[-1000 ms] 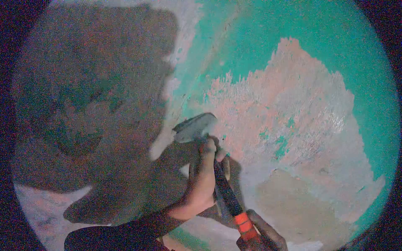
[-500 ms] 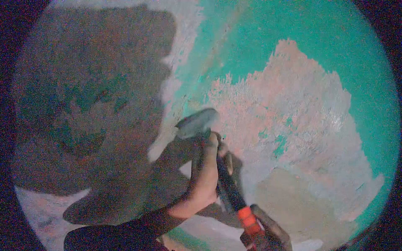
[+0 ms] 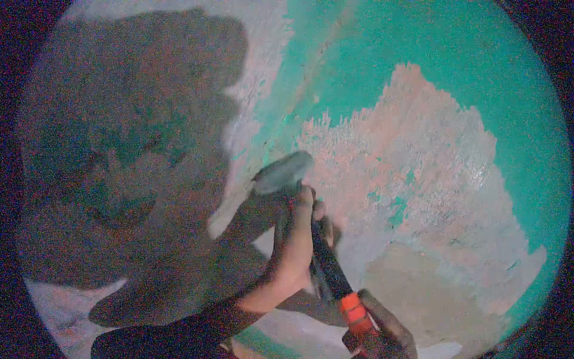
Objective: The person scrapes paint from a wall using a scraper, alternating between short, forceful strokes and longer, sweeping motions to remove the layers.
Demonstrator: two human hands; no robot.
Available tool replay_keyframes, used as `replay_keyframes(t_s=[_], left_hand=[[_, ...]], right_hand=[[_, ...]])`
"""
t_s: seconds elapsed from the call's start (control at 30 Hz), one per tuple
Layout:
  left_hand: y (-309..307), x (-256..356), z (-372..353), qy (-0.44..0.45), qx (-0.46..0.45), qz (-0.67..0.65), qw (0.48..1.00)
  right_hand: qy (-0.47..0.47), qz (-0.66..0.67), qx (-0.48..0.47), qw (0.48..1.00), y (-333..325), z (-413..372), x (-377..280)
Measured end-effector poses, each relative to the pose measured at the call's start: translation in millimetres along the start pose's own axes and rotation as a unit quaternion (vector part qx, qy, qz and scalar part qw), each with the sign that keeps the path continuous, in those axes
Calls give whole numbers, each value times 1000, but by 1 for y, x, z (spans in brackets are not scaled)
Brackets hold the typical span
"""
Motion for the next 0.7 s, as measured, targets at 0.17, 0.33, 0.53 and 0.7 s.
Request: replay_keyframes(t_s=[0.17, 0.33, 0.53, 0.7], left_hand=[[1, 8, -1, 27, -21, -9, 999], [6, 13, -3, 8, -48, -4, 999], [2, 4, -1, 9, -20, 7, 1000], [1, 1, 0, 18, -23, 30, 999]], right_hand=[[181, 147, 125, 964, -18, -6, 21], [-20, 6, 22, 1000, 7, -1, -2], [81, 165, 23, 983, -8, -2, 19], [36, 73, 56, 995, 10, 0, 3]])
Point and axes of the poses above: each hand's wrist, its own z-axis towards the middle knuckle, its own y-axis out of the palm, x = y × z, the point moved 7 cm from there along z, towards the middle knuckle, and after that the axes turned 15 degrees about x, right-handed, at the moved point
